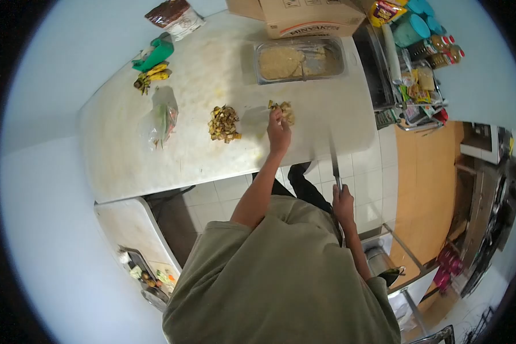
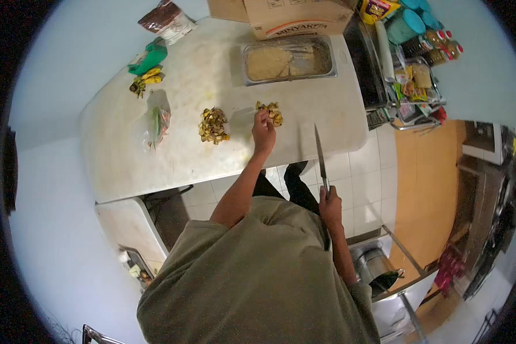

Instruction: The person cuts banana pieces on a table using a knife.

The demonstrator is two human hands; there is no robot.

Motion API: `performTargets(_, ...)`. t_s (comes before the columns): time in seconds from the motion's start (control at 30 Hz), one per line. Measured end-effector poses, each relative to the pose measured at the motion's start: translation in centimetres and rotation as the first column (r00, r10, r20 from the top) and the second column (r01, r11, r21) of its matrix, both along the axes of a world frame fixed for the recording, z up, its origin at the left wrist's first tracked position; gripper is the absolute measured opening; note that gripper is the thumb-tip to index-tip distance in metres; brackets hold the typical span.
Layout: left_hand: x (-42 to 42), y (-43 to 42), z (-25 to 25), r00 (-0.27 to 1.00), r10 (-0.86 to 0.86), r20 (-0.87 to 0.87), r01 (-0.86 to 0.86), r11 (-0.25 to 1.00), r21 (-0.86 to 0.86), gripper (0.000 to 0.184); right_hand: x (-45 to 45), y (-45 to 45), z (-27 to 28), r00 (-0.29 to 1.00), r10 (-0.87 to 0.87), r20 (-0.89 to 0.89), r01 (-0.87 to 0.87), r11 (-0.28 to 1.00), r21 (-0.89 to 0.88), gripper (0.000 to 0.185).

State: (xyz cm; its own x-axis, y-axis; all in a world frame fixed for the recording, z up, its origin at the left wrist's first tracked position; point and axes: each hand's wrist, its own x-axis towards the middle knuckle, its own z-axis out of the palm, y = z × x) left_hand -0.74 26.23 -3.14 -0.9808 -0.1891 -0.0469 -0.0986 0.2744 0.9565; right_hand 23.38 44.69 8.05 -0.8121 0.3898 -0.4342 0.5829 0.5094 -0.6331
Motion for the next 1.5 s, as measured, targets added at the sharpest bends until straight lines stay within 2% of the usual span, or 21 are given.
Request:
performTargets(0.1, 1.9, -5.0, 0.7, 0.968, -0.175, -0.179, 0.089, 0.909, -0.408, 0.032, 1.3, 2.8, -0.9, 0.997, 0.064, -0.048, -0.063, 0.998, 0.025, 0.034)
performTargets(0.13, 2.6, -6.9, 0.5, 0.98, -0.138, -0.146, 0.066, 0.908, -0.413, 0.033, 2.0, 4.2, -3.1, 0.996, 0.086, -0.025, -0.085, 0.996, 0.017, 0.037)
performTargets(0.23, 6.3, -12.7, -0.5, 0.999, 0.026, -0.022, -0.033, 0.889, -0.456, 0.029, 0.5, 5.6, -3.8, 0.978, 0.173, -0.117, -0.171, 0.985, 0.025, 0.039)
performTargets(0.3, 8.8, -15.7, -0.9, 0.992, 0.125, -0.026, -0.124, 0.883, -0.452, 0.026, -1.5, 6.4, -4.2, 0.973, 0.209, -0.1, -0.21, 0.978, 0.0, 0.04)
performTargets(0.43, 10.7, -19.5, -1.1, 0.961, 0.17, 0.22, -0.066, 0.908, -0.413, 0.024, -5.6, 6.2, -5.4, 0.955, 0.26, -0.144, -0.264, 0.964, -0.01, 0.04)
performTargets(0.57, 9.1, -19.2, -0.3, 0.952, 0.211, 0.22, -0.119, 0.922, -0.368, 0.029, -8.1, 5.7, -4.8, 0.946, 0.29, -0.145, -0.293, 0.956, -0.004, 0.043)
performTargets(0.67, 6.5, -18.7, -2.0, 0.938, 0.216, 0.272, -0.096, 0.914, -0.395, 0.038, -8.4, 5.2, -3.8, 0.968, 0.24, -0.079, -0.242, 0.97, -0.024, 0.046)
performTargets(0.77, 3.2, -16.7, 0.3, 0.863, 0.318, 0.393, -0.108, 0.875, -0.472, 0.049, -6.8, 4.9, -3.3, 0.977, 0.193, -0.094, -0.195, 0.981, -0.012, 0.048)
performTargets(0.8, 2.1, -17.3, -2.5, 0.86, 0.329, 0.39, -0.148, 0.892, -0.426, 0.055, -6.1, 4.8, -3.7, 0.98, 0.168, -0.102, -0.169, 0.986, -0.003, 0.047)
performTargets(0.9, -0.1, -16.1, 0.8, 0.824, 0.377, 0.423, -0.095, 0.827, -0.554, 0.063, -3.2, 3.7, -4.5, 0.99, 0.089, -0.106, -0.089, 0.996, 0.006, 0.045)
performTargets(1.0, -0.8, -17.6, -3.6, 0.866, 0.315, 0.387, -0.023, 0.8, -0.6, 0.07, -1.0, 1.6, -3.6, 0.997, 0.006, -0.078, -0.005, 1.0, 0.021, 0.045)
performTargets(1.03, -1.1, -17.2, -2.6, 0.889, 0.301, 0.345, -0.008, 0.764, -0.645, 0.071, -0.5, 0.8, -3.7, 0.998, -0.005, -0.062, 0.008, 0.999, 0.041, 0.044)
performTargets(1.07, -1.1, -17.0, -1.6, 0.875, 0.309, 0.374, -0.058, 0.832, -0.552, 0.057, 0.0, 0.2, -3.8, 1.0, -0.003, -0.029, 0.004, 1.0, 0.023, 0.044)
performTargets(1.1, -1.0, -17.3, -1.7, 0.908, 0.245, 0.339, -0.031, 0.849, -0.528, 0.053, 0.4, -0.8, -3.8, 0.999, -0.016, -0.046, 0.015, 1.0, -0.005, 0.044)
performTargets(1.17, -0.8, -18.2, -3.1, 0.956, 0.113, 0.269, 0.031, 0.878, -0.477, 0.045, 0.5, -3.2, -2.9, 0.996, -0.044, -0.074, 0.039, 0.998, -0.057, 0.044)
performTargets(1.2, -0.8, -19.0, -5.9, 0.978, 0.074, 0.193, 0.037, 0.856, -0.515, 0.042, 0.3, -4.2, -2.5, 0.998, -0.042, -0.049, 0.039, 0.998, -0.046, 0.043)
performTargets(1.27, -0.2, -19.0, -3.3, 0.979, 0.013, 0.205, 0.067, 0.924, -0.378, 0.036, -0.4, -6.5, -1.9, 1.0, -0.031, -0.001, 0.031, 0.999, -0.03, 0.042)
performTargets(1.33, 0.2, -19.5, -3.2, 0.959, -0.054, 0.278, 0.07, 0.996, -0.05, 0.03, -2.0, -8.8, -0.1, 1.0, -0.016, 0.009, 0.017, 0.997, -0.075, 0.04)
performTargets(1.37, 0.0, -19.6, -3.5, 0.936, -0.109, 0.334, 0.039, 0.977, 0.211, 0.027, -2.2, -9.4, -0.7, 1.0, 0.0, -0.008, 0.0, 0.998, -0.067, 0.04)
performTargets(1.4, -0.3, -19.7, -3.6, 0.911, -0.178, 0.373, -0.012, 0.891, 0.454, 0.024, -2.6, -10.3, -1.2, 1.0, 0.014, -0.024, -0.016, 0.998, -0.058, 0.04)
performTargets(1.5, -0.3, -17.9, -4.0, 0.856, -0.3, 0.422, 0.023, 0.837, 0.547, 0.015, -3.2, -11.5, -1.4, 0.997, 0.07, -0.027, -0.071, 0.997, -0.039, 0.039)
